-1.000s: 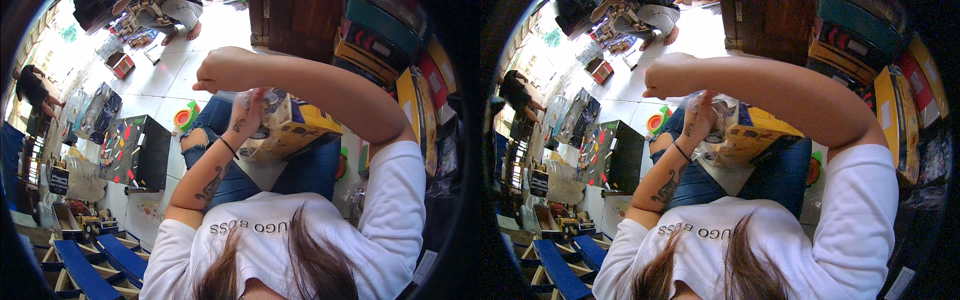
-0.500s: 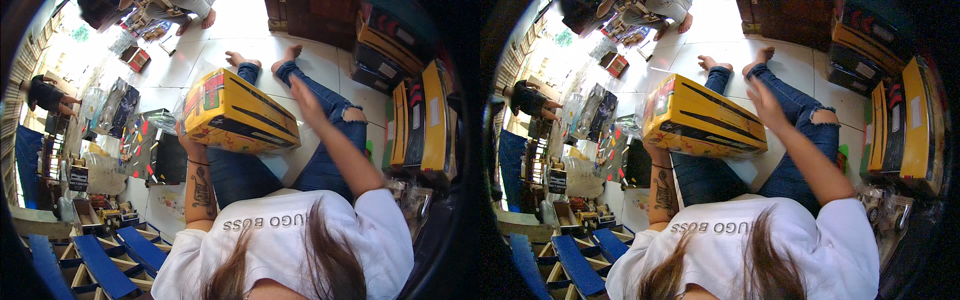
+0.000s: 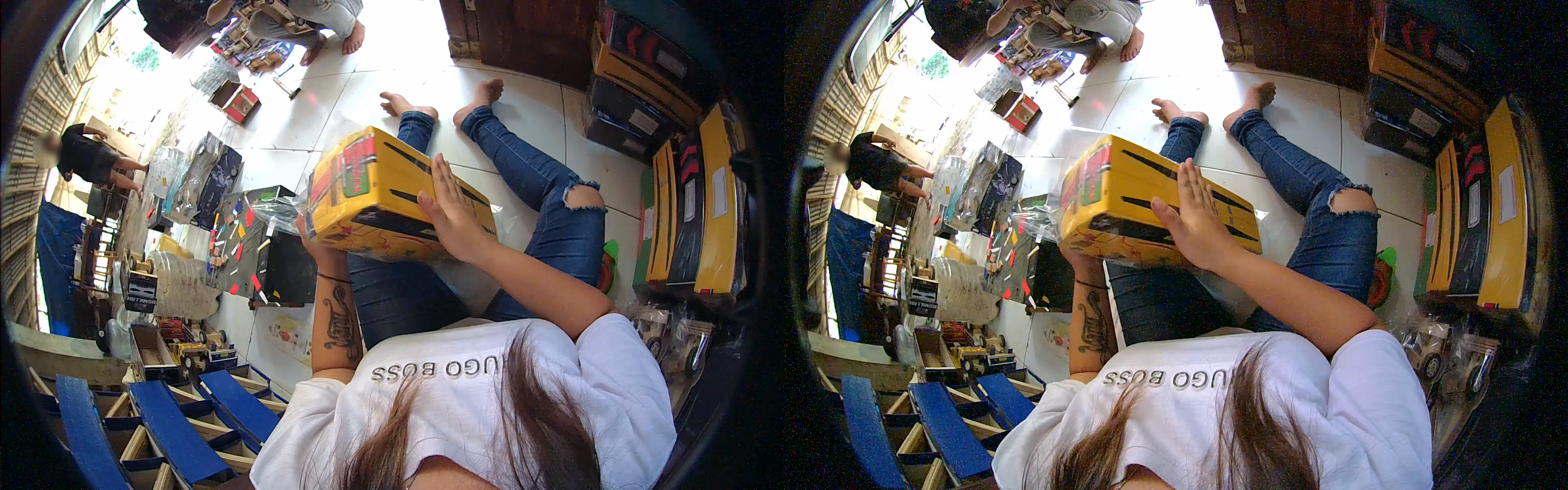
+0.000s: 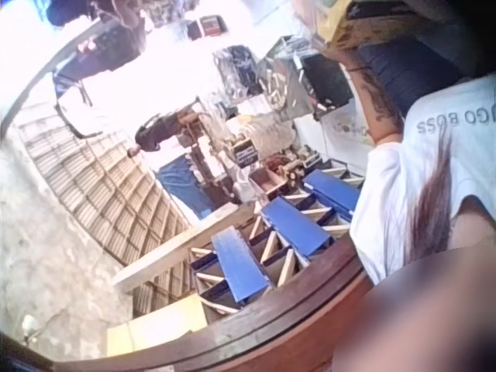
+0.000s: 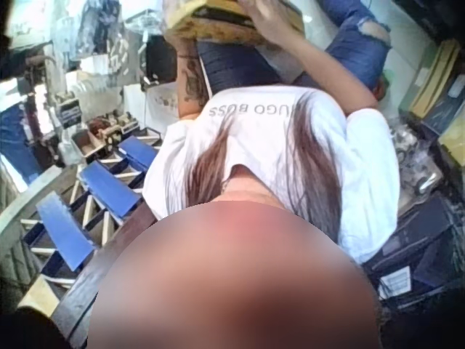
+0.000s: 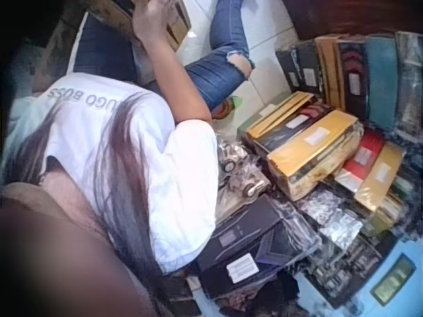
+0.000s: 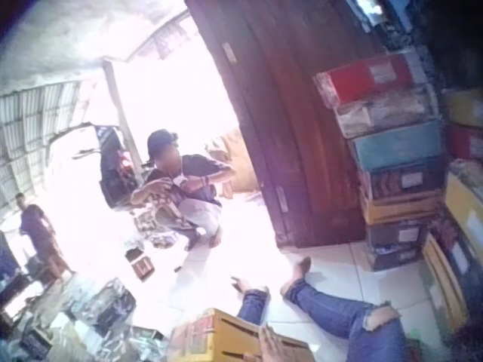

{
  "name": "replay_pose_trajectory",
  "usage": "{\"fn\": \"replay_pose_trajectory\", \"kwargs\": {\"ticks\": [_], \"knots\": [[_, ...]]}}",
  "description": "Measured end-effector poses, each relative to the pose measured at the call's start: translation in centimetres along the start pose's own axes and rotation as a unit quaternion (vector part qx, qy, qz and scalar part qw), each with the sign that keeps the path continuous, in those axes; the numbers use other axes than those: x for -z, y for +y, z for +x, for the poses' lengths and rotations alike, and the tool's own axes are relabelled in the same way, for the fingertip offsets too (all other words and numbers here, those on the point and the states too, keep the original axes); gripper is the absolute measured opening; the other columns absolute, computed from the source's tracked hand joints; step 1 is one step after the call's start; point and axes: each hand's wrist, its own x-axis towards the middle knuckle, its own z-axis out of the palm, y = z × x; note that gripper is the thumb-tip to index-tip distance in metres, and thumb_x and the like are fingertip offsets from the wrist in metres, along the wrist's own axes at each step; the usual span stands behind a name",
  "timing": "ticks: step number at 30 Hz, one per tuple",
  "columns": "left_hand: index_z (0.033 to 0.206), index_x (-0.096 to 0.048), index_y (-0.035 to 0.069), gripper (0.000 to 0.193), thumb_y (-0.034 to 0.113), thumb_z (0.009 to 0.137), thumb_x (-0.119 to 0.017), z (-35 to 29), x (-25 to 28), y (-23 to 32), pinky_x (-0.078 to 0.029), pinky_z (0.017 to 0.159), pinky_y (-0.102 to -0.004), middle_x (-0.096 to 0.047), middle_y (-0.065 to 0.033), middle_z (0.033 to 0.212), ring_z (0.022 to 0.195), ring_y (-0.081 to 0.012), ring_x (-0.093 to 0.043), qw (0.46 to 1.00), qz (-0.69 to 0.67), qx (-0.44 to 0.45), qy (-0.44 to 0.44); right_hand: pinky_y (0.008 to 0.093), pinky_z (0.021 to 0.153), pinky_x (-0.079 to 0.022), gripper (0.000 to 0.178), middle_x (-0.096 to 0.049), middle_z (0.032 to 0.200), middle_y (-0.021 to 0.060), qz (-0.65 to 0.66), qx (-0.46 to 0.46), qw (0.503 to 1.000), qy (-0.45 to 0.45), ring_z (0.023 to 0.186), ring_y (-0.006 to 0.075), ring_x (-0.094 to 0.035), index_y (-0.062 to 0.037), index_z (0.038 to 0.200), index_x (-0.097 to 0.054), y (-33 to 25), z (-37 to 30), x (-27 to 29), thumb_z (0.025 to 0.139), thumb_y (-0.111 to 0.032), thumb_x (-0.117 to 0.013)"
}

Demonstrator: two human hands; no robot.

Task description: The person sits on the floor and wraps several toy boxes in clear plastic film using a handheld dispenser. They pull the film, wrap each box, and secure it with tape, then place the wrapped items aside.

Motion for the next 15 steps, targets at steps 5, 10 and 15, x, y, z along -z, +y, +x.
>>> {"fn": "replay_pose_trajectory", "kwargs": {"ticks": [5,10,15], "knots": [[0.118,-0.053,-0.004,0.047,0.034,0.1,-0.033,-2.9,-4.6,0.8,-0.05,0.088,-0.0358,-0.061,-0.0144,0.113,0.101,-0.0218,-0.061,0.955,0.273,-0.112,0.037,0.0345,0.116,-0.008,0.088,-0.012,0.154,0.0232,0.15,0.017,0.988,-0.031,0.144,0.0283,-0.011,0.0023,0.149,-0.008,-3.9,2.0,4.2,0.094,-0.066,-0.023],[0.113,-0.06,-0.012,0.056,0.029,0.099,-0.025,-6.4,-10.0,0.6,-0.046,0.096,-0.0366,-0.061,-0.0192,0.12,0.112,-0.0271,-0.057,0.993,0.068,-0.085,-0.038,0.0383,0.113,-0.023,0.087,-0.028,0.151,0.0171,0.243,0.079,0.965,-0.06,0.138,0.0236,-0.029,-0.0051,0.15,-0.016,-8.4,1.4,13.1,0.092,-0.068,-0.031],[0.114,-0.06,-0.01,0.057,0.031,0.1,-0.024,-8.0,-11.1,0.0,-0.043,0.101,-0.0379,-0.059,-0.0215,0.122,0.118,-0.0298,-0.053,0.984,0.108,-0.127,-0.065,0.0356,0.078,-0.051,0.049,-0.063,0.103,0.0171,-0.222,-0.003,0.973,-0.062,0.09,0.0197,-0.062,0.0007,0.122,-0.056,-12.9,3.2,16.9,0.091,-0.037,-0.059]]}}
